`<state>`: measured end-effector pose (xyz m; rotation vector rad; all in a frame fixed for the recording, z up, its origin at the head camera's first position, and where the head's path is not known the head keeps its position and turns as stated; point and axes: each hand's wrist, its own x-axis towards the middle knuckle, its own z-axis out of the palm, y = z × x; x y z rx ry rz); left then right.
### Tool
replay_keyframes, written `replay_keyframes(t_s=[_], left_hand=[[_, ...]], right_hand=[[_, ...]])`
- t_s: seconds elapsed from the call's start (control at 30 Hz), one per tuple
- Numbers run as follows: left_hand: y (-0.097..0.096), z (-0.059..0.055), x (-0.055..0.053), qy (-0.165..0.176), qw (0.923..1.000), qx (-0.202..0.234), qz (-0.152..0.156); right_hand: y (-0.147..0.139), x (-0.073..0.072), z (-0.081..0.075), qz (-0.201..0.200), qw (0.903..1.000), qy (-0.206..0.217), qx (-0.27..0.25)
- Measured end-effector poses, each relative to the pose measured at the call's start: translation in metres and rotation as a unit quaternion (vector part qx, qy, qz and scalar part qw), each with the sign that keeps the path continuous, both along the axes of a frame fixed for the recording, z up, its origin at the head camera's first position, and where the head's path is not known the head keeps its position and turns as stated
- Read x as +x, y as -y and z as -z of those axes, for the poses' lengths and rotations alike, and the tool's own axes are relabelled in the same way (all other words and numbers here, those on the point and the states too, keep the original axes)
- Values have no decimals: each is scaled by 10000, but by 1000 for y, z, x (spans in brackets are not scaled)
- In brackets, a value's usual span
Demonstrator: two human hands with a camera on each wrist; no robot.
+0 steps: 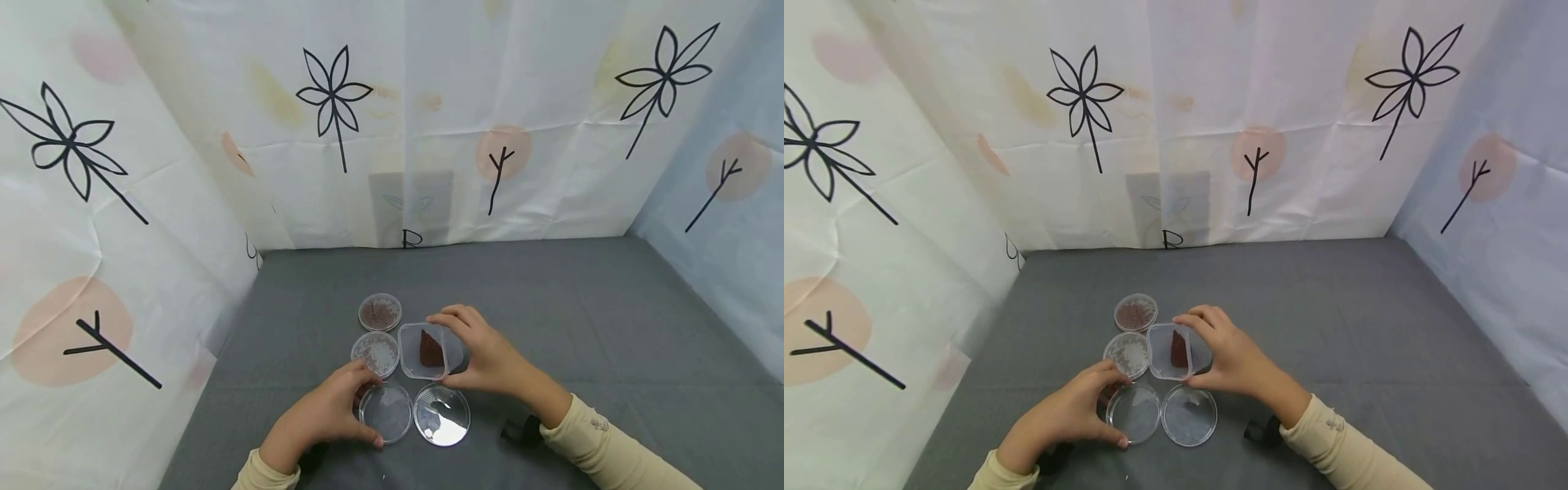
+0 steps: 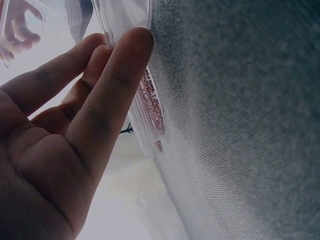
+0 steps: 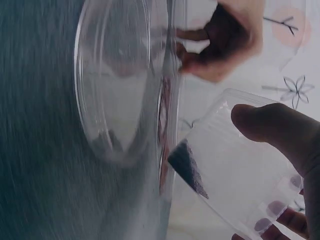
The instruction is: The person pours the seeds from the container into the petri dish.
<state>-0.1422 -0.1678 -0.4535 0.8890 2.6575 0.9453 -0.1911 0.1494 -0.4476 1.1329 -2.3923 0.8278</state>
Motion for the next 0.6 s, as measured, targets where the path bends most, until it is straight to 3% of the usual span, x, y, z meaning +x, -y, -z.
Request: replay_keyframes(t_s=[0.27, 0.6], left_hand=[[1, 2, -2, 25, 10000, -53, -19], [4, 4, -2, 106, 9999, -12, -72]], right_hand=[[13, 10, 5, -400, 9984, -324, 216], [21, 16, 8, -434, 9975, -399, 397]])
